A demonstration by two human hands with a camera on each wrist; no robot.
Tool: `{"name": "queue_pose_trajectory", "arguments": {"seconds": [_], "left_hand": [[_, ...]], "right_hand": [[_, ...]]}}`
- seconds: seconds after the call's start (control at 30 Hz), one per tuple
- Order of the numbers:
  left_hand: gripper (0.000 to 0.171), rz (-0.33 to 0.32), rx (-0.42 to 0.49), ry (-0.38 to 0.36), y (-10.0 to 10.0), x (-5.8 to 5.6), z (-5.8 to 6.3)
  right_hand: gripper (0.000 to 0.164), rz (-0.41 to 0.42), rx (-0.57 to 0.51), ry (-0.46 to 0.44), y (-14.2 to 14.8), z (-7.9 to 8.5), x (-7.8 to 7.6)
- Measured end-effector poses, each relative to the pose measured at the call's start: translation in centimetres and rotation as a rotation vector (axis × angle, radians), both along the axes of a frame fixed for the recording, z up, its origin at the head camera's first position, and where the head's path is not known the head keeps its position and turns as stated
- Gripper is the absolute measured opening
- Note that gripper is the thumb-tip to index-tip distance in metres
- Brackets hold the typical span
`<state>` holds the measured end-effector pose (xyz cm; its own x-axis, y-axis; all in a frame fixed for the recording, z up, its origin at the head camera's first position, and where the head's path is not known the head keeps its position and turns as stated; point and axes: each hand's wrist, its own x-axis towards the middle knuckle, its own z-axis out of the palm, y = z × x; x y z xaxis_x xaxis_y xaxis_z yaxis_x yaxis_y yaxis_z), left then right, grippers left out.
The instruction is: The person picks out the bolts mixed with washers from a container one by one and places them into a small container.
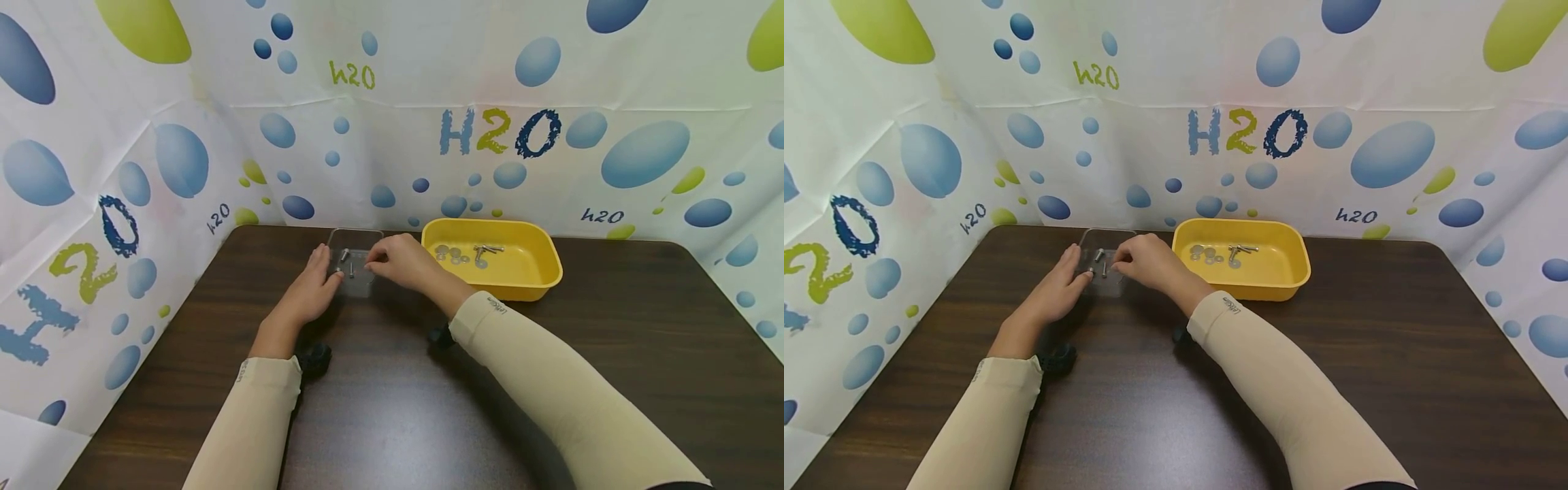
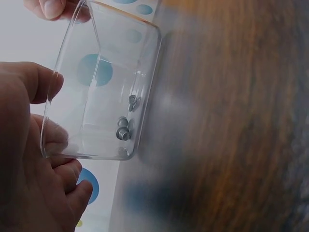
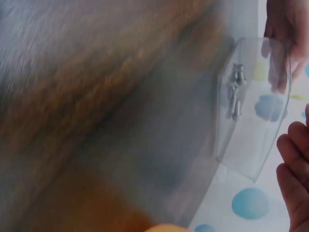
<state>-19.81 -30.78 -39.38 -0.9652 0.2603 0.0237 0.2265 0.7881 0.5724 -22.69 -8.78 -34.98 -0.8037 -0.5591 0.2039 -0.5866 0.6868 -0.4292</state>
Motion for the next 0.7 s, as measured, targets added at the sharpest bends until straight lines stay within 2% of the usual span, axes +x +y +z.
{"name": "queue_pose_trajectory", "arguments": {"seconds": [0.23,0.5,0.7], "left_hand": [[0.069,0.012,0.008,0.021,0.1,0.0,-0.1],[0.068,0.022,0.019,0.035,0.3,-0.1,-0.2],[0.068,0.040,0.015,0.031,0.4,0.1,0.0]], "right_hand": [[0.018,-0.046,-0.025,-0.004,1.4,0.4,-0.2],[0.023,-0.115,-0.022,-0.072,2.8,0.9,-0.3],[0.025,-0.119,-0.024,-0.074,4.6,1.6,-0.3]]}}
